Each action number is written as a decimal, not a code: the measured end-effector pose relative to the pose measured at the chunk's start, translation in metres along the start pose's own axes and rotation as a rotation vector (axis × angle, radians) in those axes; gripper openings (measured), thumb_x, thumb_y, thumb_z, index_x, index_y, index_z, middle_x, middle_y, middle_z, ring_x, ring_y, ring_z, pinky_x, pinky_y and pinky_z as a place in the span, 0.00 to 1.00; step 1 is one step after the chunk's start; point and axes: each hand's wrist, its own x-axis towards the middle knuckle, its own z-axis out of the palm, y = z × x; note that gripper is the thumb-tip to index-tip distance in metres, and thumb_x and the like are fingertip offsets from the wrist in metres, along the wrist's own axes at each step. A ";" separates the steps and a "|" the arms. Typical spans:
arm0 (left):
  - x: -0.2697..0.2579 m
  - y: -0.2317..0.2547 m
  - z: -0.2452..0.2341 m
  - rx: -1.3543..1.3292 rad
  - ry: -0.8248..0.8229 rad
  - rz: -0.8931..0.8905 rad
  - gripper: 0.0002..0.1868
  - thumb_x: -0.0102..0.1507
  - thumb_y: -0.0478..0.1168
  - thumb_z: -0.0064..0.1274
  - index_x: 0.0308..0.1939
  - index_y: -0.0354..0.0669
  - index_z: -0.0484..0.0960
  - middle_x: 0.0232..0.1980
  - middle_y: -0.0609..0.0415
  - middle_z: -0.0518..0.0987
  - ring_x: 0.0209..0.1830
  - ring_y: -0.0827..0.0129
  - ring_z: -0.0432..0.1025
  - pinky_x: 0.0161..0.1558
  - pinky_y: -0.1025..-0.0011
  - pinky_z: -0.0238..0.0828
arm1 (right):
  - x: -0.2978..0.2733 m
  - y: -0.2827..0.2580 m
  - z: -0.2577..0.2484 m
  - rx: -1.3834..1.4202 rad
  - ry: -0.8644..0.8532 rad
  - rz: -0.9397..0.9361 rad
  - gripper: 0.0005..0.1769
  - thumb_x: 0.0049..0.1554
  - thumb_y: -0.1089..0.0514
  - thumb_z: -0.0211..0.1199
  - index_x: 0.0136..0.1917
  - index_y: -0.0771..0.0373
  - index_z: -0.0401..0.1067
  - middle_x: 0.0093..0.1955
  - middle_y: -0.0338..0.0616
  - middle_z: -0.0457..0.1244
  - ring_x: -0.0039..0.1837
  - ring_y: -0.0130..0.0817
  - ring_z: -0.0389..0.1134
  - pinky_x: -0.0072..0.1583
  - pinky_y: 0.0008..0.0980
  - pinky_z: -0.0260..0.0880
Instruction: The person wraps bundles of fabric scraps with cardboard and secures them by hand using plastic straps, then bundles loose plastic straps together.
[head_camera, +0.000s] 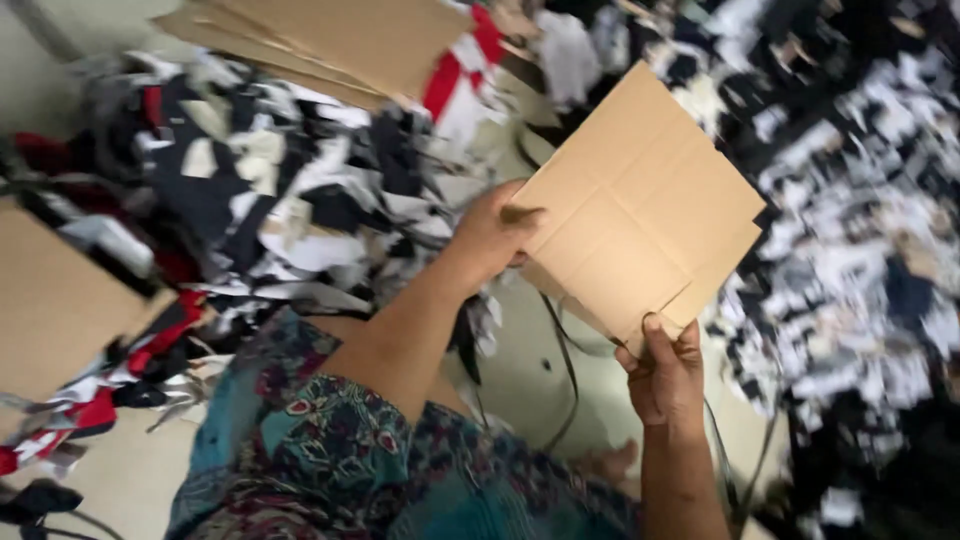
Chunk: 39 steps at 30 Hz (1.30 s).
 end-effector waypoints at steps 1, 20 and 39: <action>-0.002 -0.017 0.007 -0.051 0.023 -0.037 0.31 0.58 0.45 0.69 0.65 0.52 0.79 0.43 0.43 0.80 0.33 0.53 0.81 0.26 0.56 0.80 | -0.010 -0.004 -0.016 -0.003 0.029 0.000 0.17 0.62 0.58 0.60 0.64 0.48 0.67 0.54 0.45 0.70 0.46 0.45 0.76 0.40 0.34 0.83; -0.133 -0.041 0.045 -0.461 0.573 -0.130 0.21 0.63 0.44 0.59 0.58 0.65 0.72 0.54 0.56 0.75 0.50 0.55 0.73 0.50 0.51 0.79 | 0.077 0.088 -0.195 0.488 0.471 0.120 0.27 0.66 0.55 0.57 0.76 0.40 0.57 0.79 0.50 0.51 0.69 0.63 0.65 0.58 0.50 0.84; -0.085 -0.075 0.065 0.780 -0.091 0.184 0.28 0.75 0.57 0.31 0.20 0.59 0.66 0.16 0.67 0.60 0.15 0.77 0.51 0.23 0.74 0.54 | 0.068 0.089 -0.235 -0.072 0.182 0.146 0.22 0.59 0.53 0.61 0.66 0.57 0.71 0.55 0.47 0.64 0.57 0.44 0.65 0.57 0.51 0.69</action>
